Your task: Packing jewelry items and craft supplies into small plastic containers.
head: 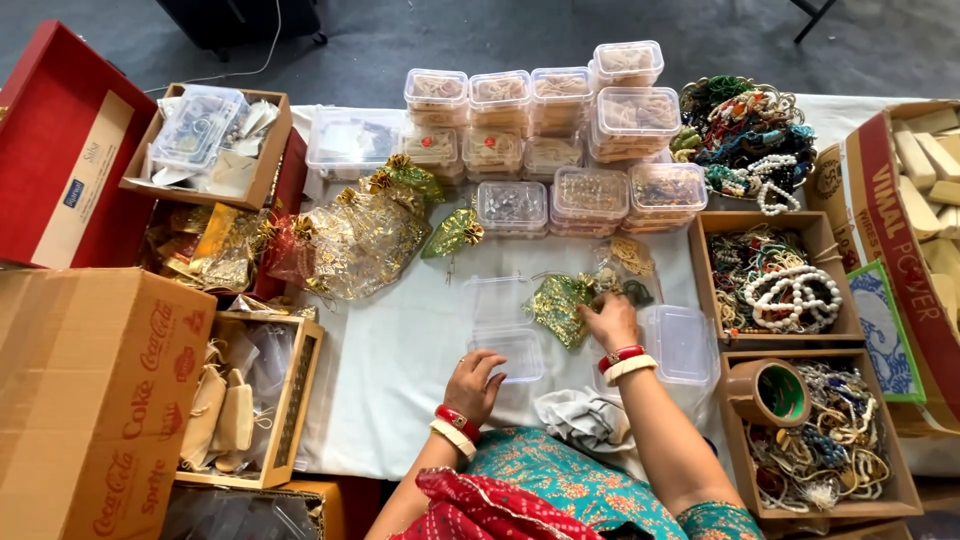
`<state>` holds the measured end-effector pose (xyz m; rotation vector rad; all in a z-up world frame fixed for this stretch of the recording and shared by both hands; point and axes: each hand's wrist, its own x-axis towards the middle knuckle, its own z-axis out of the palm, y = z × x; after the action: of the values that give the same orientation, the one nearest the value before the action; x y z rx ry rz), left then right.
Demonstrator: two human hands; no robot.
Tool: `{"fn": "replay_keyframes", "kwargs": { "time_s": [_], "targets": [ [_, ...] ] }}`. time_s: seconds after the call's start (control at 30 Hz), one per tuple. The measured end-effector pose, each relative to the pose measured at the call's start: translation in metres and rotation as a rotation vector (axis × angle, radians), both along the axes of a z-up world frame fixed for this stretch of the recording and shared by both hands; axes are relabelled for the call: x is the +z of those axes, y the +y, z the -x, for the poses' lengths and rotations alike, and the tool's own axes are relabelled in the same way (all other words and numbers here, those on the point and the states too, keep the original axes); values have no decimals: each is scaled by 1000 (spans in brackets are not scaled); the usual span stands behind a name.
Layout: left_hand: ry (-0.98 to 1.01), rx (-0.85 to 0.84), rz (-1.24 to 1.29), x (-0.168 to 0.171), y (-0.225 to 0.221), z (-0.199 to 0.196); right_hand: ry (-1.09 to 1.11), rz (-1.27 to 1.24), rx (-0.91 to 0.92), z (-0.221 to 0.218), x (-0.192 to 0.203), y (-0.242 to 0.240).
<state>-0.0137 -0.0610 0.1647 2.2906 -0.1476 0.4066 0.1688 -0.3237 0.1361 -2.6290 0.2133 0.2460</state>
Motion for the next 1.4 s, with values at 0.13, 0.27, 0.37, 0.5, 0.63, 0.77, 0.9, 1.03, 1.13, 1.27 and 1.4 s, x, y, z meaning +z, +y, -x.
{"fn": "replay_keyframes", "kwargs": {
  "time_s": [0.13, 0.27, 0.37, 0.5, 0.63, 0.77, 0.9, 1.03, 1.13, 1.27, 1.4],
  "targets": [
    [55, 29, 155, 16, -1, -8, -230, 25, 28, 2, -19, -4],
    [205, 54, 334, 10, -1, -14, -316, -846, 36, 17, -9, -5],
    [309, 80, 534, -35, 2, -15, -293, -1374, 50, 25, 20, -2],
    [395, 108, 978, -88, 15, -20, -106, -1583, 156, 41, 112, 23],
    [481, 105, 1203, -67, 27, -21, 199, -1408, 319, 50, 64, 40],
    [471, 3, 1251, -43, 30, -21, 249, -1326, 508, 55, -29, 63],
    [369, -28, 1080, -98, 27, -20, 183, -1203, 473, 67, 30, 79],
    [403, 24, 1144, -109, 12, -18, -26, -876, 510, 93, 80, 78],
    [409, 6, 1168, -122, 8, -17, -639, -432, 602, 108, 69, 69],
    [372, 34, 1156, -113, 7, -13, -692, -322, 838, 119, 110, 72],
    [279, 185, 1100, -76, 2, -14, -596, -230, 875, 123, 78, 68]
  ]
}}
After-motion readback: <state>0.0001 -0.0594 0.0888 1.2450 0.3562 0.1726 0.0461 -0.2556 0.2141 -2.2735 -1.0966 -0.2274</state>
